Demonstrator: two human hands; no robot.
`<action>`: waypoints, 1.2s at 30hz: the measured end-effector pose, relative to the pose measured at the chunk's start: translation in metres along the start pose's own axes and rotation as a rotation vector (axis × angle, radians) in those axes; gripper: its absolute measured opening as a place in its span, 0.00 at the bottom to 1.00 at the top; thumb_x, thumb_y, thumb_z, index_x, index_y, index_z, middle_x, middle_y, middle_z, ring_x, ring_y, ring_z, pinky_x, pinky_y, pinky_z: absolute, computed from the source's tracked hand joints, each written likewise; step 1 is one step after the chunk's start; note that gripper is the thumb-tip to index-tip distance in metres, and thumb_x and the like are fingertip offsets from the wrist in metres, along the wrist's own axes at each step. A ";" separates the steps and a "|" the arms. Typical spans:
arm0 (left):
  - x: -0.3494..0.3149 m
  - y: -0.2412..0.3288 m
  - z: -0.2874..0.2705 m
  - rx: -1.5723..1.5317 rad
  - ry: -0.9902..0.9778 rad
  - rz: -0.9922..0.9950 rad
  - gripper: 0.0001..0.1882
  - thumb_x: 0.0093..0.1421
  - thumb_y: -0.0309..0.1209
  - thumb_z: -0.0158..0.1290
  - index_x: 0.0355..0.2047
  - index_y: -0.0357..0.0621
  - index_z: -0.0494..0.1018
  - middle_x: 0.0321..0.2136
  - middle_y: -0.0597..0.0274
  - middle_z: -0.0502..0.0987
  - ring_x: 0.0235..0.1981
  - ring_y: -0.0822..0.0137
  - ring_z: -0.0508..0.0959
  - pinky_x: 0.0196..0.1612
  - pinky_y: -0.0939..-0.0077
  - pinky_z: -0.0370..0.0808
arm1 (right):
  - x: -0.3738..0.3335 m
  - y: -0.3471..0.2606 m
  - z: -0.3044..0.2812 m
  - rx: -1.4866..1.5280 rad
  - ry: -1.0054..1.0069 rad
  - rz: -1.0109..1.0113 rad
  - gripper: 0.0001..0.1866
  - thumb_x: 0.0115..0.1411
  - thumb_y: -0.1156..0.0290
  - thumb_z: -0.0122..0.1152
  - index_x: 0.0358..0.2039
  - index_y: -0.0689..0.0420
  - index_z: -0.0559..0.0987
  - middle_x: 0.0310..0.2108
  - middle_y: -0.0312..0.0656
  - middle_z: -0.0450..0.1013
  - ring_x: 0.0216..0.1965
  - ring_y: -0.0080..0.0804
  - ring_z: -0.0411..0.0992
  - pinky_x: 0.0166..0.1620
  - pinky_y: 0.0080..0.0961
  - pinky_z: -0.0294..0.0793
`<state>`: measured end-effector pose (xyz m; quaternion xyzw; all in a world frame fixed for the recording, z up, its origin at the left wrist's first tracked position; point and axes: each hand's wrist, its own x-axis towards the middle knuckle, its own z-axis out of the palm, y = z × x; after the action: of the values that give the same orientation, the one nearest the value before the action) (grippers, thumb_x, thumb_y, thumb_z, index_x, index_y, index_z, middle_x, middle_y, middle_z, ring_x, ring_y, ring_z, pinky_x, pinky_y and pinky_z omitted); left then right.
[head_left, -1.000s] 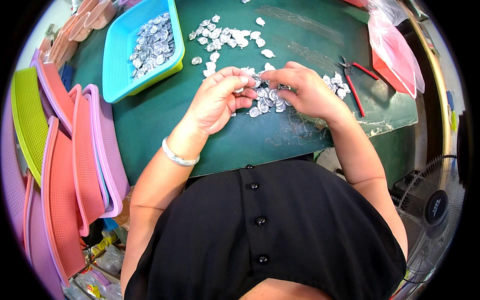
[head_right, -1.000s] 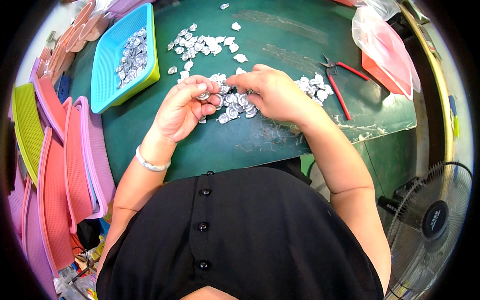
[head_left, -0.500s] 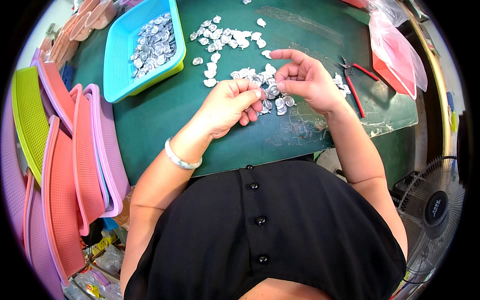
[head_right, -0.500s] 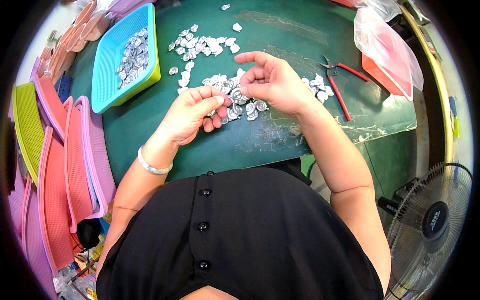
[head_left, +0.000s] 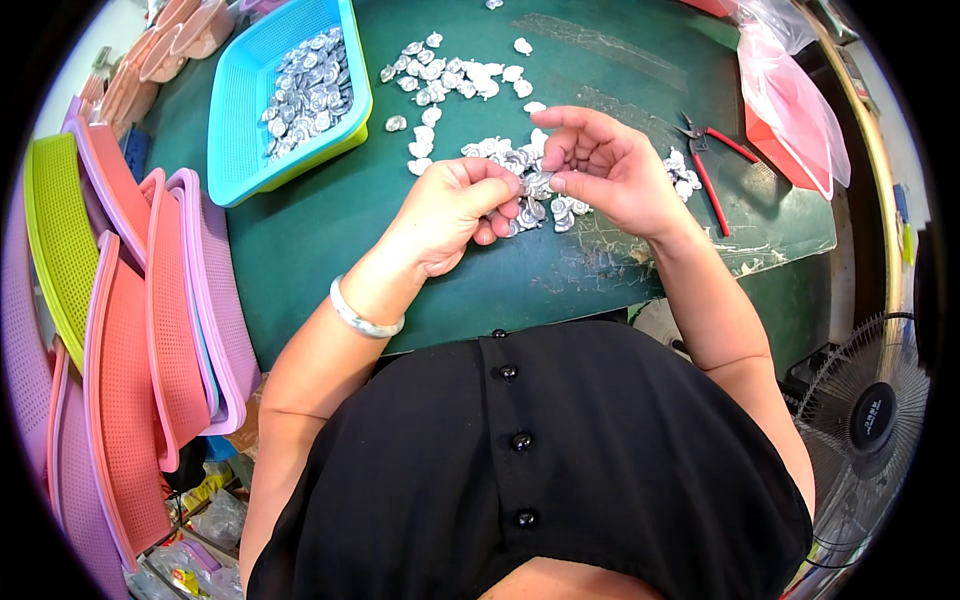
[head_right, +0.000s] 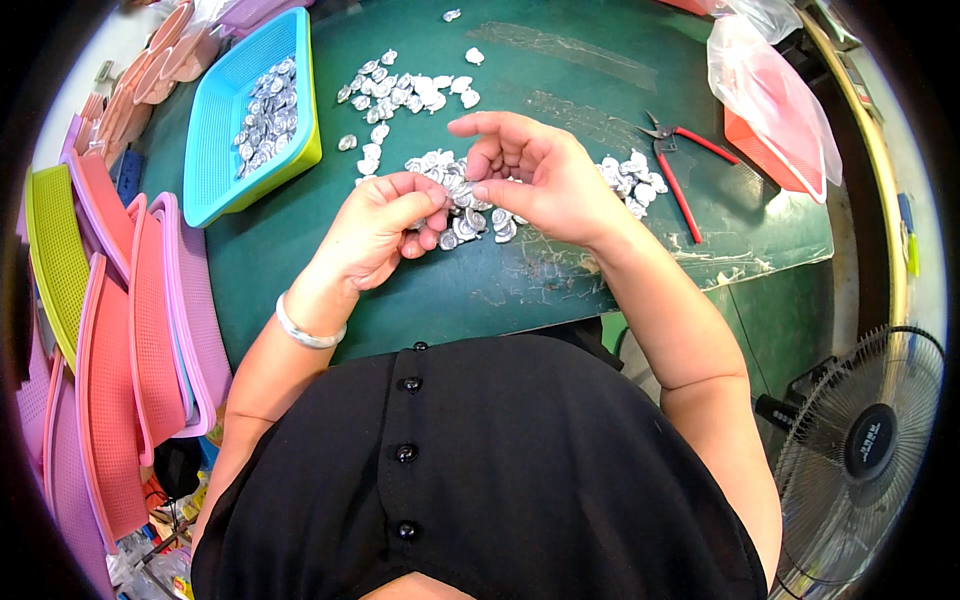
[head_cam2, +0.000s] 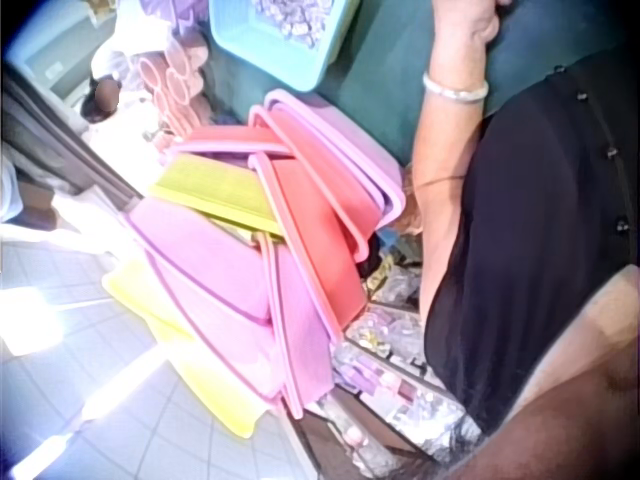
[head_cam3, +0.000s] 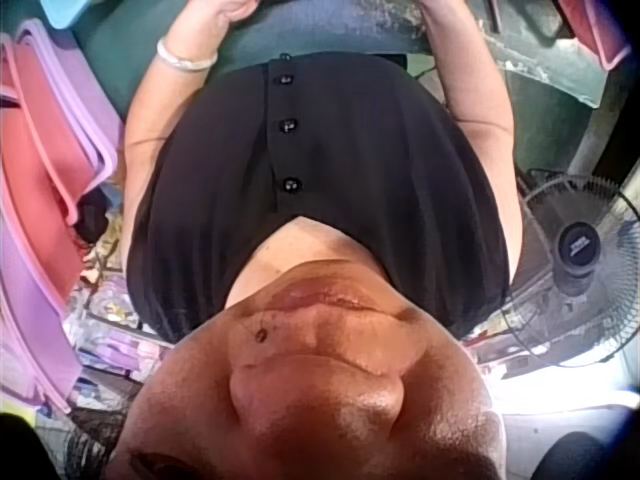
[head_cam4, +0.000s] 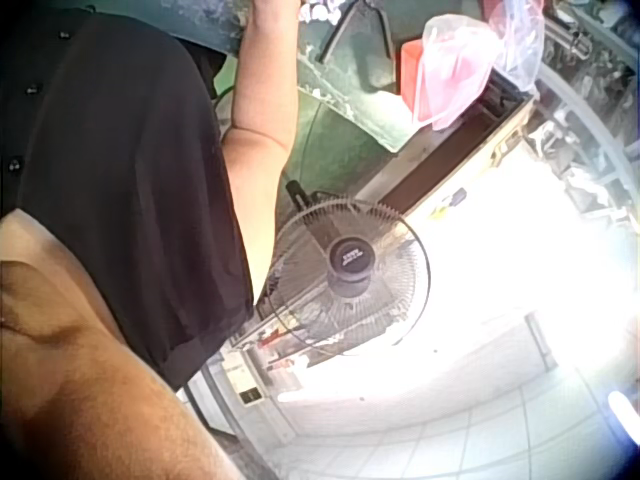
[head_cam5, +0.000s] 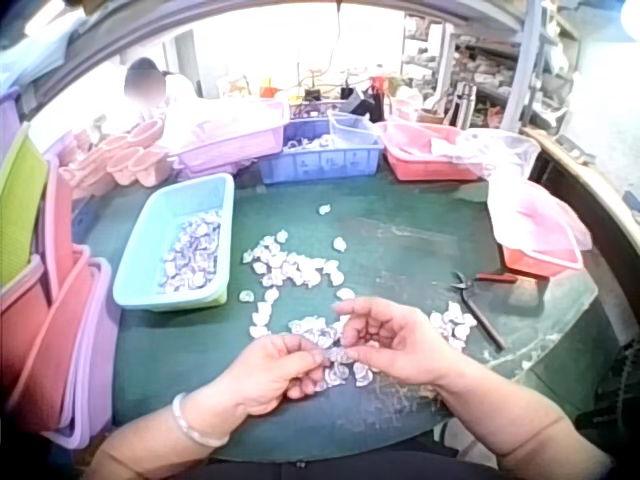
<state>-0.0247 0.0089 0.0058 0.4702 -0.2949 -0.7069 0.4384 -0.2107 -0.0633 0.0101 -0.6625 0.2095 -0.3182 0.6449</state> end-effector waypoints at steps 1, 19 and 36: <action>0.000 0.000 0.000 0.009 0.010 0.017 0.06 0.54 0.26 0.52 0.29 0.36 0.71 0.20 0.64 0.72 0.17 0.78 0.70 0.17 0.88 0.65 | 0.000 0.000 0.000 0.007 -0.002 -0.003 0.25 0.48 0.87 0.54 0.48 0.61 0.68 0.29 0.34 0.68 0.33 0.18 0.67 0.39 0.15 0.68; 0.002 -0.004 -0.004 -0.118 -0.034 0.129 0.04 0.57 0.23 0.43 0.31 0.38 0.68 0.27 0.57 0.74 0.31 0.64 0.77 0.32 0.76 0.76 | -0.001 0.004 -0.009 -0.880 0.010 -0.107 0.20 0.46 0.82 0.53 0.43 0.58 0.71 0.31 0.43 0.72 0.35 0.40 0.69 0.40 0.30 0.69; 0.003 -0.001 -0.008 -0.236 -0.049 0.072 0.04 0.56 0.24 0.44 0.32 0.37 0.67 0.34 0.41 0.74 0.34 0.56 0.77 0.40 0.68 0.77 | -0.001 0.008 -0.009 -1.006 0.050 -0.152 0.23 0.44 0.82 0.54 0.44 0.58 0.70 0.24 0.39 0.69 0.32 0.37 0.67 0.36 0.31 0.67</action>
<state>-0.0181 0.0062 0.0008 0.3870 -0.2372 -0.7318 0.5084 -0.2167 -0.0702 0.0022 -0.8966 0.3032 -0.2399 0.2158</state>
